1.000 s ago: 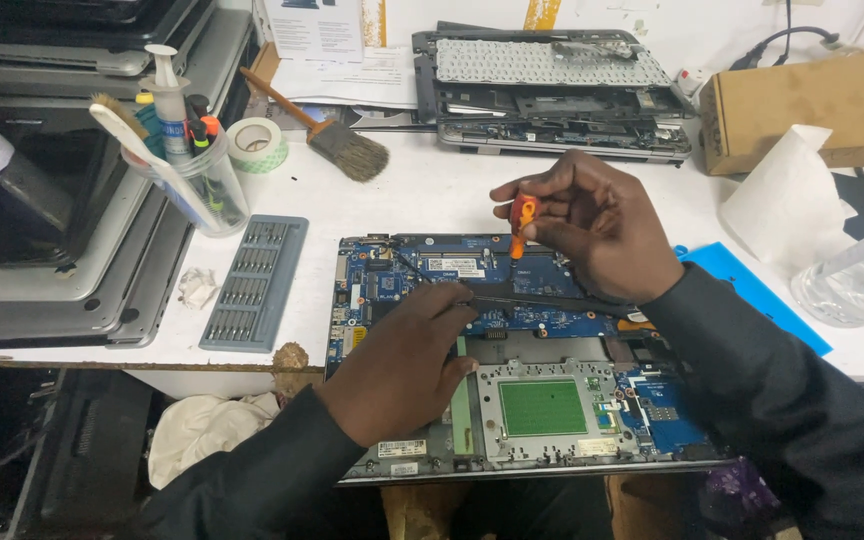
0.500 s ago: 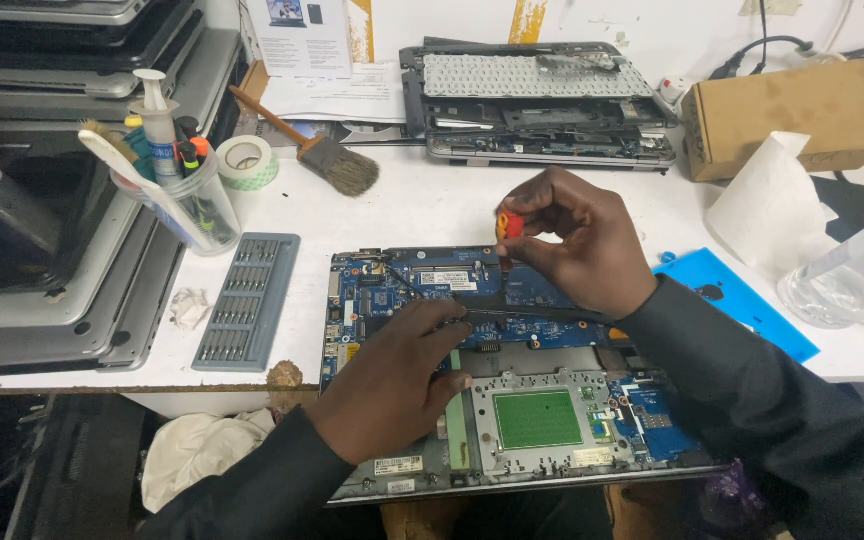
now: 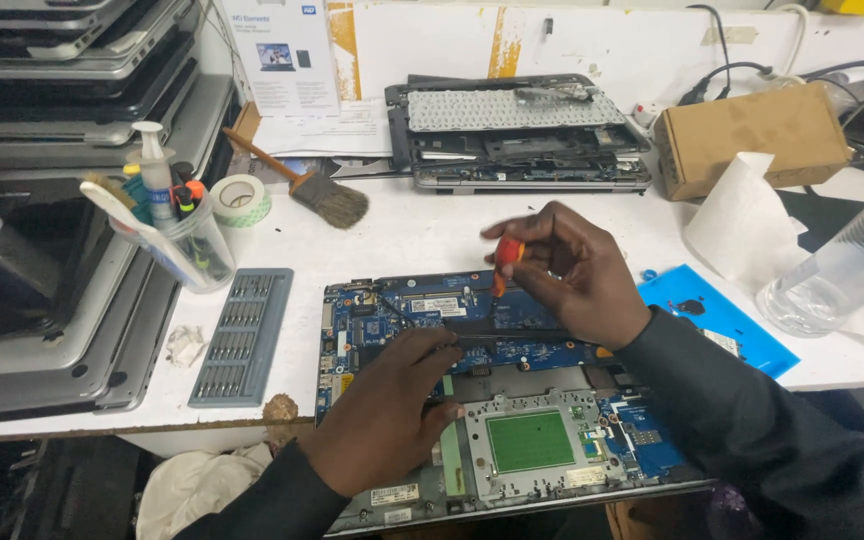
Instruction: The person uses a screwdriver to remove screws from the laptop motherboard and then detaches a black ribbon cable from the board. The person works on the disassembled laptop placed on a white workbench.
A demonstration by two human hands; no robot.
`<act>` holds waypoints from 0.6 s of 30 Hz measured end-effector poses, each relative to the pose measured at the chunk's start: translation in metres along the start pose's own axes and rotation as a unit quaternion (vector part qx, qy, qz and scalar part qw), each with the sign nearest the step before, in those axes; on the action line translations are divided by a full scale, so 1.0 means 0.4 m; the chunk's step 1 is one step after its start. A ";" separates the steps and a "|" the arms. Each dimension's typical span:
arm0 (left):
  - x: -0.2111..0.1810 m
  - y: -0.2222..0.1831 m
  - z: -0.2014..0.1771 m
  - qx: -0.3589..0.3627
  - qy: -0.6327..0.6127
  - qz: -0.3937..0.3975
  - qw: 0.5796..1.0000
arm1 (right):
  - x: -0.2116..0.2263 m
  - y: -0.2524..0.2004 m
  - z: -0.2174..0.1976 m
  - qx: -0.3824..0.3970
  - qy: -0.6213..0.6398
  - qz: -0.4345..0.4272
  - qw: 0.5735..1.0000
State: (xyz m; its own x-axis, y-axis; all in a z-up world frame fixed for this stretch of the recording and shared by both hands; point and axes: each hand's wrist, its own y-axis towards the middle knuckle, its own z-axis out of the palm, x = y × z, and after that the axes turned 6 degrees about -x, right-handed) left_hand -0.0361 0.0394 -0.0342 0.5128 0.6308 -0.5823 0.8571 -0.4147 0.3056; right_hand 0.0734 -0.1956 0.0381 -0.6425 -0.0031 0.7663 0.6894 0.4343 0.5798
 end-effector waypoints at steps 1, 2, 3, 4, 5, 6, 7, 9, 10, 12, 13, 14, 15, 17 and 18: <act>0.003 0.001 0.001 0.001 0.001 0.002 1.000 | 0.008 0.003 0.004 -0.002 -0.001 -0.001 1.000; 0.005 0.001 0.003 -0.011 0.006 0.011 1.000 | 0.016 0.005 0.008 -0.017 -0.076 -0.083 0.993; 0.009 0.000 0.005 -0.023 0.011 0.019 1.000 | 0.023 0.007 0.013 -0.032 -0.149 -0.164 0.975; 0.007 -0.001 0.006 -0.021 0.011 0.019 1.000 | 0.022 0.009 0.011 -0.033 -0.150 -0.163 0.975; 0.005 -0.002 0.006 -0.023 0.004 0.020 1.000 | 0.020 0.011 0.009 -0.014 -0.189 -0.189 0.963; 0.005 -0.003 0.004 -0.026 -0.002 0.021 0.999 | 0.019 0.016 0.009 0.006 -0.228 -0.216 0.949; 0.004 -0.002 0.004 -0.026 -0.002 0.022 0.999 | 0.026 0.017 0.011 0.006 -0.228 -0.216 0.949; 0.003 -0.002 0.004 -0.007 -0.011 -0.001 1.000 | 0.037 0.019 0.016 0.053 -0.041 -0.056 0.996; 0.004 -0.001 0.004 -0.007 -0.011 -0.002 1.000 | 0.028 0.023 0.016 0.054 -0.040 -0.056 0.996; 0.006 0.000 0.005 0.008 -0.016 -0.007 1.000 | 0.008 0.026 0.016 -0.060 -0.169 -0.147 0.973; 0.006 -0.004 0.008 0.009 -0.018 -0.008 1.000 | 0.005 0.026 0.013 -0.060 -0.169 -0.145 0.973; 0.006 -0.004 0.009 -0.005 -0.011 0.003 1.000 | 0.002 0.029 0.009 -0.040 -0.206 -0.170 0.963; 0.007 -0.004 0.009 -0.020 -0.004 0.014 1.000 | -0.001 0.033 0.005 -0.019 -0.242 -0.195 0.950; -0.001 0.001 0.000 -0.019 0.001 0.014 1.000 | 0.020 0.023 0.010 0.022 -0.171 -0.135 0.976; -0.004 0.002 -0.004 -0.018 0.006 0.012 1.000 | 0.029 0.019 0.014 0.064 -0.097 -0.072 0.991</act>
State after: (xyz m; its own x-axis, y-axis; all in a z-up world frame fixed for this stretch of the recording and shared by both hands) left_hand -0.0361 0.0390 -0.0319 0.5337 0.6287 -0.5656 0.8456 -0.4058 0.3469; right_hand 0.0691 -0.1874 0.0499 -0.7924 0.0943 0.6027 0.5454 0.5520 0.6307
